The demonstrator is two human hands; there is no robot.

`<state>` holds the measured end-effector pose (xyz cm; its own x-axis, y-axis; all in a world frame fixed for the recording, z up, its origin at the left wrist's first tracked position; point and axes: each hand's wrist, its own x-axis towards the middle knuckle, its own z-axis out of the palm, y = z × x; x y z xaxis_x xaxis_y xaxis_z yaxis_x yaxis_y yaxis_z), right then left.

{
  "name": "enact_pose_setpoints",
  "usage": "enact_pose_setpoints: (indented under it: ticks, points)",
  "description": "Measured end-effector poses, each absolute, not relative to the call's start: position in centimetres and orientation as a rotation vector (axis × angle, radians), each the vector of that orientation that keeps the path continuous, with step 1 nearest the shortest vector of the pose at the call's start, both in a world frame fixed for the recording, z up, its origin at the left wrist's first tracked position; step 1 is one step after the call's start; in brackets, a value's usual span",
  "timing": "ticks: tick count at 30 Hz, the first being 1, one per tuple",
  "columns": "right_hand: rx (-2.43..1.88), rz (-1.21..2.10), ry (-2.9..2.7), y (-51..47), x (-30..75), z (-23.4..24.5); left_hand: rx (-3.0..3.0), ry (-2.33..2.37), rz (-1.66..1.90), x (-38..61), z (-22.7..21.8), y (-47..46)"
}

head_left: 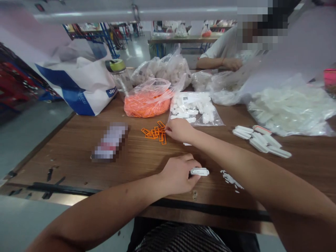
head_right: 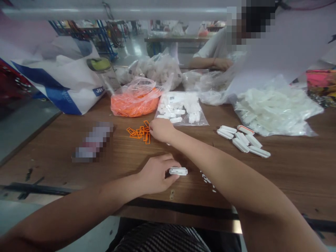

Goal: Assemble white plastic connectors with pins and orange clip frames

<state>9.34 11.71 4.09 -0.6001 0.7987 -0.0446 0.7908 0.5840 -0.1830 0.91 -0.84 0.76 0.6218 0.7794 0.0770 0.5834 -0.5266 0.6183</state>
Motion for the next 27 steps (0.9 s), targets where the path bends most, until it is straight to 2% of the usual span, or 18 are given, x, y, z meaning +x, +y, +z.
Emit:
enact_pose_setpoints:
  ticks: [10, 15, 18, 23, 27]
  points:
    - [-1.376, 0.411, -2.786, 11.6, 8.9, 4.7, 2.259, 1.041, 0.468, 0.8, 0.8, -0.8]
    - [-1.339, 0.709, -2.726, 10.6, 13.7, 6.7, 2.219, 1.025, 0.553, 0.5, 0.5, -0.4]
    - [-1.334, 1.082, -2.456, 9.4, 18.4, 7.0, 2.153, 1.004, 0.583, 0.3, 0.6, -0.1]
    - [-1.534, 1.142, -2.316, 6.1, 24.9, 5.7, 1.771, 0.925, 0.694, -0.1, 0.6, 0.6]
    - [-1.547, 1.282, -2.284, 4.3, 26.4, 4.3, 1.362, 0.851, 0.61, -0.3, 0.6, 1.3]
